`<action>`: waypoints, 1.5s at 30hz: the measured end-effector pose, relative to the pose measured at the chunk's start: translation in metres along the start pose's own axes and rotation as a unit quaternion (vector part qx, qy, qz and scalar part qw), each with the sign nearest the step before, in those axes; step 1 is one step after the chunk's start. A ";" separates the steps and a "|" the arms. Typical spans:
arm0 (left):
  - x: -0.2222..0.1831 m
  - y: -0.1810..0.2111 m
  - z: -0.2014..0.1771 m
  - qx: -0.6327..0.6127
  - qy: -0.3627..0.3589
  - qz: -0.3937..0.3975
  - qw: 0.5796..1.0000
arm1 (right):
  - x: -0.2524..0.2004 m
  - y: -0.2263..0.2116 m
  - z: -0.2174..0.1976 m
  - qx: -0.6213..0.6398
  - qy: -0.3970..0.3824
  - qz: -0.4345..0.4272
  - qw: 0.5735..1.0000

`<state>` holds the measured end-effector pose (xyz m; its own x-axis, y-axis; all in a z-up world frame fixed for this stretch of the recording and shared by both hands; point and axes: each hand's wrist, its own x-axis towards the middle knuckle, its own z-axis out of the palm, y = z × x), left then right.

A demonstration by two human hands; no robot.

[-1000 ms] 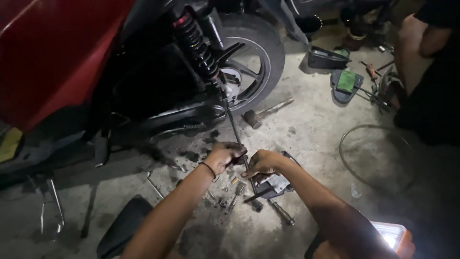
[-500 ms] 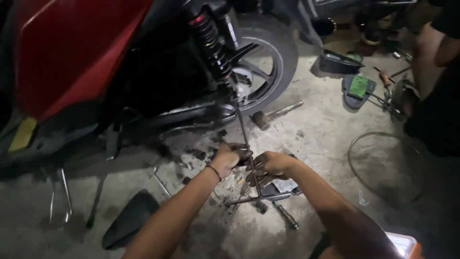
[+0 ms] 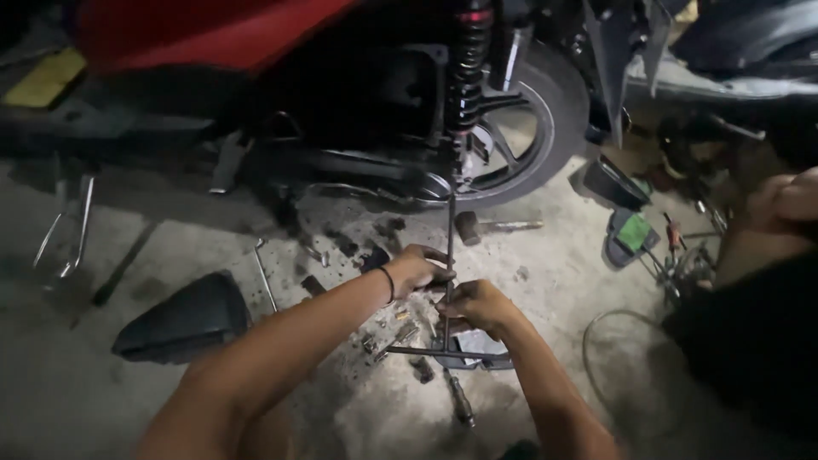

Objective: Using a T-handle wrench and a metal rod to repair or maintain a motorcycle's engine components.

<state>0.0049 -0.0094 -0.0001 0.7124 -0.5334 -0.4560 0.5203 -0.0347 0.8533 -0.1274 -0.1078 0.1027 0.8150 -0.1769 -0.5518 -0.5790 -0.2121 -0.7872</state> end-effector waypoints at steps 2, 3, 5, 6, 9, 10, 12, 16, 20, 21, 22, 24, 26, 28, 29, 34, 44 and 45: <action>-0.003 -0.001 0.001 -0.025 0.016 -0.002 1.000 | 0.026 0.024 -0.006 -0.063 -0.016 -0.012 0.998; -0.004 -0.001 0.002 -0.042 0.028 -0.009 0.999 | 0.039 0.036 -0.010 -0.118 -0.027 -0.022 0.992; 0.009 -0.004 0.004 0.037 0.051 -0.014 0.998 | 0.028 0.020 -0.010 -0.025 -0.026 0.004 0.999; 0.016 -0.006 0.008 0.120 0.070 -0.023 0.990 | 0.021 0.013 -0.011 0.072 -0.022 0.031 0.997; 0.033 0.035 -0.029 -0.065 -0.099 -0.273 0.955 | 0.041 0.032 -0.014 -0.007 -0.045 0.004 0.999; 0.021 0.026 -0.017 -0.066 -0.101 -0.273 0.954 | 0.022 0.016 -0.013 -0.009 -0.042 0.005 0.999; -0.003 0.008 0.004 -0.022 -0.005 0.015 1.000 | -0.015 -0.015 -0.008 0.077 -0.012 0.024 0.997; -0.007 0.008 0.005 -0.014 0.004 0.009 1.000 | 0.014 0.016 -0.010 0.097 -0.019 0.010 0.995; -0.005 0.004 0.005 0.077 0.021 -0.014 0.997 | 0.051 0.048 -0.014 0.107 -0.027 0.006 0.994; -0.018 0.012 0.002 0.060 -0.014 -0.018 0.998 | 0.060 0.055 -0.016 0.108 -0.036 0.009 0.993; -0.019 0.013 0.001 0.063 -0.014 -0.018 0.998 | 0.053 0.047 -0.014 0.110 -0.035 0.008 0.993; -0.023 0.012 -0.001 -0.007 -0.003 -0.015 1.000 | 0.038 0.033 -0.009 0.094 -0.036 0.022 0.995; -0.022 0.013 0.001 -0.022 0.003 -0.018 1.000 | 0.017 0.012 -0.009 0.091 -0.037 0.032 0.995; -0.019 0.013 0.002 -0.039 0.008 -0.019 0.999 | 0.014 0.007 -0.015 0.087 -0.037 0.042 0.995; -0.017 0.013 0.002 -0.047 0.012 -0.015 0.999 | 0.021 0.013 -0.020 0.004 -0.039 0.026 0.999; -0.029 0.021 0.002 -0.046 0.022 0.002 0.999 | 0.018 0.016 -0.013 -0.089 -0.033 0.006 0.995; -0.052 0.041 0.011 -0.050 0.006 -0.053 0.997 | 0.026 0.019 -0.021 -0.006 -0.065 0.025 0.998; -0.046 0.036 0.009 -0.046 -0.012 -0.024 0.999 | 0.010 0.003 -0.014 -0.017 -0.075 0.026 0.997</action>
<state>-0.0136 0.0064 0.0540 0.6744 -0.5529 -0.4894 0.5961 0.0166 0.8027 -0.1211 -0.1234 0.0983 0.7773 -0.0440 -0.6276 -0.6181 -0.2394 -0.7487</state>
